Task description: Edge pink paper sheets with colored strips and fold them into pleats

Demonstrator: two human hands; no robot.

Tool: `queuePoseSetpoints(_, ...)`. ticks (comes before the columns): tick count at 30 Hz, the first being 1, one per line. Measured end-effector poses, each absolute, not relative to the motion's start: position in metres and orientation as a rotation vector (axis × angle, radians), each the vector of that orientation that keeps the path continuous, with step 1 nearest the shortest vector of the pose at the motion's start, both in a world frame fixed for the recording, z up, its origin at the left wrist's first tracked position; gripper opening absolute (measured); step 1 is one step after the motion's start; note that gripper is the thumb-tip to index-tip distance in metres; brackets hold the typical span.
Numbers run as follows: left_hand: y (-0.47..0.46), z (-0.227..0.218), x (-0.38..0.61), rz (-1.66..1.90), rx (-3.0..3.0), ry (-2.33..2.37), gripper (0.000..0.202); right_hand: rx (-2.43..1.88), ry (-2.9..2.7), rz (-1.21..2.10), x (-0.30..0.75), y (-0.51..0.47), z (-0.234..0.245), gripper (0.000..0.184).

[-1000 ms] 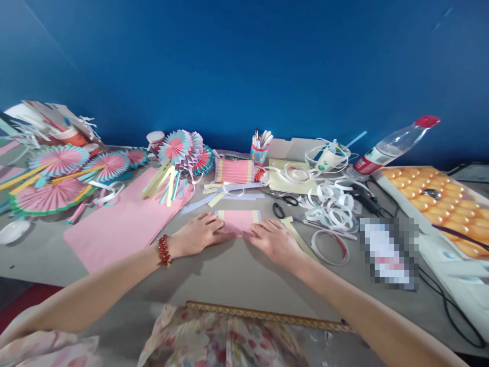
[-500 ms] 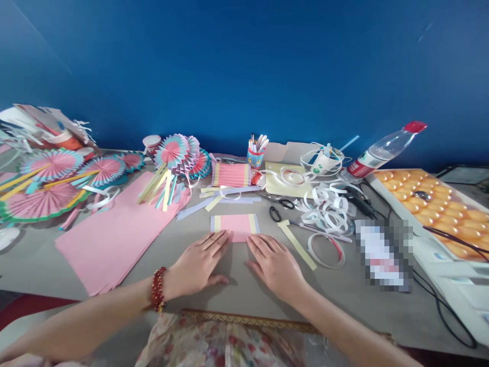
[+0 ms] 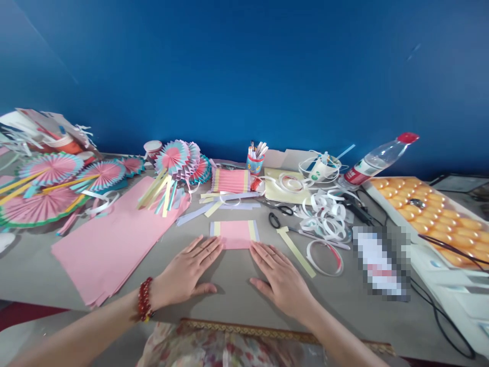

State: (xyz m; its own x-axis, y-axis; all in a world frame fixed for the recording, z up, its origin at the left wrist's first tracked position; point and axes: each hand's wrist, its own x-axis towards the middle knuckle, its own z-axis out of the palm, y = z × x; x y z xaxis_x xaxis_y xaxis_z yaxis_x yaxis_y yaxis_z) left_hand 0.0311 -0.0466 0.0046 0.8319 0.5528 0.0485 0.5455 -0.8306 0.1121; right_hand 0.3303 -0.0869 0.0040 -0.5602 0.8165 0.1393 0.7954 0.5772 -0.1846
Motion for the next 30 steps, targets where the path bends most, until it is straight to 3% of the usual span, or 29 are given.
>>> queuePoseSetpoints(4,-0.048,0.006,0.026,0.106,2.943,0.902,0.084,-1.348,-2.588,0.166,0.331,-0.088,0.002,0.064)
queuePoseSetpoints(10,-0.053,0.005,0.024,0.128,2.973,0.966,0.078,-1.361,-2.507,0.282,0.331,-0.079,0.011,0.043)
queuePoseSetpoints(19,-0.057,-0.001,0.017,0.159,2.984,1.046,0.075,-1.352,-2.539,0.148,0.329,-0.09,0.001,0.054)
queuePoseSetpoints(26,-0.058,0.004,0.019,0.24,2.831,1.076,0.072,-1.381,-2.609,0.075,0.325,-0.066,0.016,0.034)
queuePoseSetpoints(30,-0.066,0.007,0.02,0.586,2.459,1.307,0.061,-1.389,-2.63,0.076,0.316,-0.05,0.018,0.021)
